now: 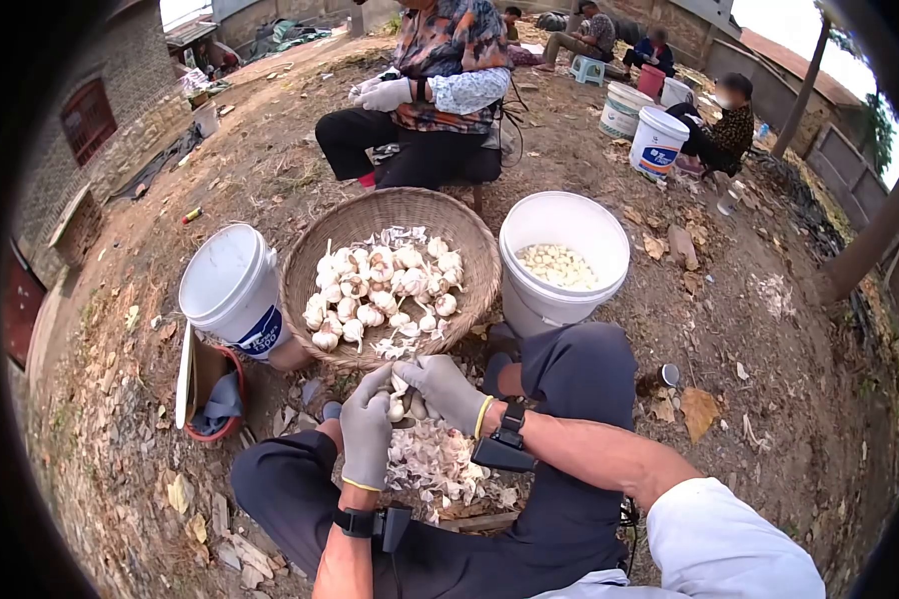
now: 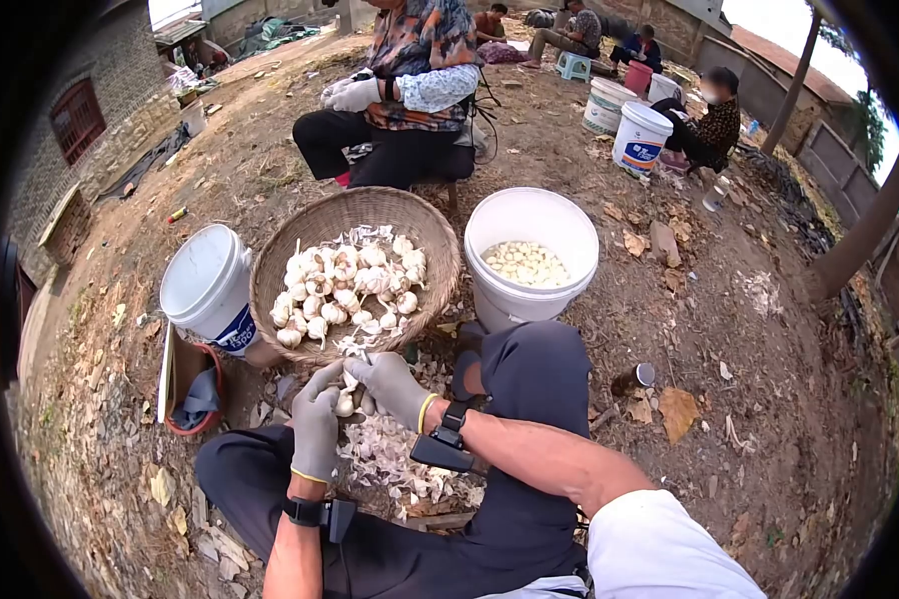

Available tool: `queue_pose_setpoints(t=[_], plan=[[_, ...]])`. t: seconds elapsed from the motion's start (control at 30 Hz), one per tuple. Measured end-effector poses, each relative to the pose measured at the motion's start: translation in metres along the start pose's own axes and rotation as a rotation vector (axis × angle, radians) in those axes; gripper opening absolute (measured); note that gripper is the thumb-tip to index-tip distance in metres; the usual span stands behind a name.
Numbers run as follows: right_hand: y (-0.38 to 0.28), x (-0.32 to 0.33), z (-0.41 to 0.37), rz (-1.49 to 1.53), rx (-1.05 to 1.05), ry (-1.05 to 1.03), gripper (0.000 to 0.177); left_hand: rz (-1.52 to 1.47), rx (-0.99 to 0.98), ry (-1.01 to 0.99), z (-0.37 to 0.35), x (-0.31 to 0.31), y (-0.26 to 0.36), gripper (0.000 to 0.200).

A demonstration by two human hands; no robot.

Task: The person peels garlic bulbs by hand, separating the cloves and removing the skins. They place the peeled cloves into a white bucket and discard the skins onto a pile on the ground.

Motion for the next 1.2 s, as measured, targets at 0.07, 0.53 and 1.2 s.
queue_pose_setpoints(t=[0.07,0.53,1.2], plan=[[-0.003,0.001,-0.002,-0.022,-0.011,0.015,0.033,-0.073,-0.023,-0.036,0.010,0.002,-0.008,0.050],[-0.017,0.005,-0.012,0.085,-0.064,-0.228,0.044,-0.178,0.075,-0.110,-0.004,0.003,0.010,0.034],[-0.010,0.005,-0.010,-0.087,-0.113,-0.107,0.028,0.054,-0.014,0.043,-0.006,0.006,0.009,0.023]])
Point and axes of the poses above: each hand's wrist, its own z-axis towards the middle knuckle, its own x-axis out of the back of the hand, y = z × x, the point moved 5 cm from there along z, towards the middle knuckle, and after that the axes turned 10 degrees about x, right-handed, at the moved point
